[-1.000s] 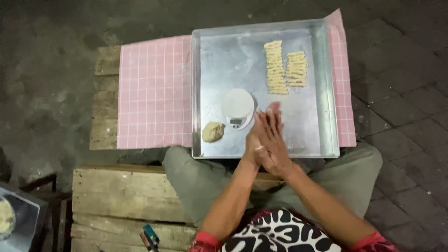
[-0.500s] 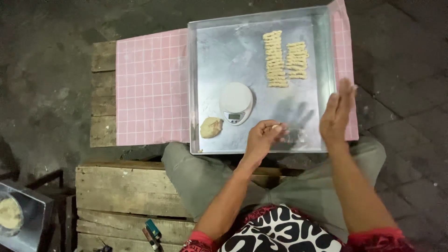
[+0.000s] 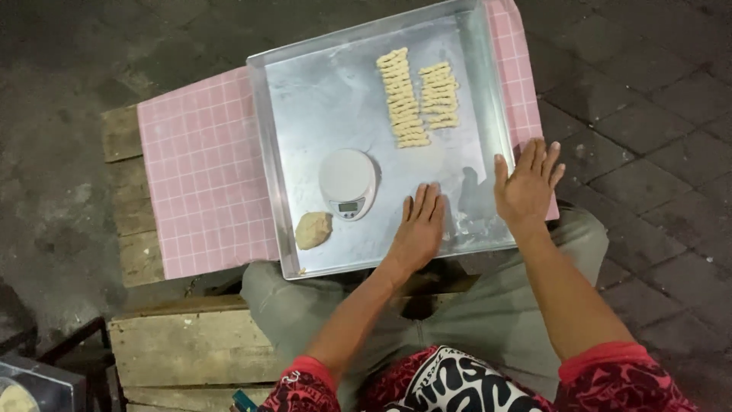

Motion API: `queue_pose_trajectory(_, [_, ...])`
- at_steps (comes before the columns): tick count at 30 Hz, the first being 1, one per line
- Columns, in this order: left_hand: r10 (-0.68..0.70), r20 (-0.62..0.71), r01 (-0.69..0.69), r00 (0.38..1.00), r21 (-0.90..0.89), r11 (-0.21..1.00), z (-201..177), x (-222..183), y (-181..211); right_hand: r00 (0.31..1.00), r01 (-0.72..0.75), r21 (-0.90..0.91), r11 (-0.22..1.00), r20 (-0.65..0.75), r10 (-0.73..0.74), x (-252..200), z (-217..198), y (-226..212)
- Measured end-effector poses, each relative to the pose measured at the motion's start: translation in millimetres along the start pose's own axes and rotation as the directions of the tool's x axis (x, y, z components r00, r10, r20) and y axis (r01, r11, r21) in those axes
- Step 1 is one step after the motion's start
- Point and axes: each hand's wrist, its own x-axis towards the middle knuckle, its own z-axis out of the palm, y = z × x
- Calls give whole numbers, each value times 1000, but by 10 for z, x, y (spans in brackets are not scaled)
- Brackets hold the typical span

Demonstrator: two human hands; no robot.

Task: Shaping small pieces of dough into snacks by rolling them between palms and pressing them onto a metal tray.

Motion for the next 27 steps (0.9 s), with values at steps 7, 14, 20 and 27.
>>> queue_pose_trajectory(7, [-166, -29, 167, 986, 50, 985, 219, 618, -34, 996, -45, -7, 999, 75, 45, 45, -132, -106])
queue_pose_trajectory(14, [-226, -275, 282, 934, 183, 942, 538, 1318, -200, 999, -27, 22, 999, 45, 26, 71, -118, -98])
queue_pose_trajectory(20, [-260, -115, 268, 959, 67, 961, 304, 802, 64, 998, -53, 45, 998, 48, 51, 77, -104, -82])
queue_pose_trajectory(27, [-217, -40, 220, 975, 78, 972, 330, 766, 63, 998, -49, 49, 998, 51, 46, 86, -103, -69])
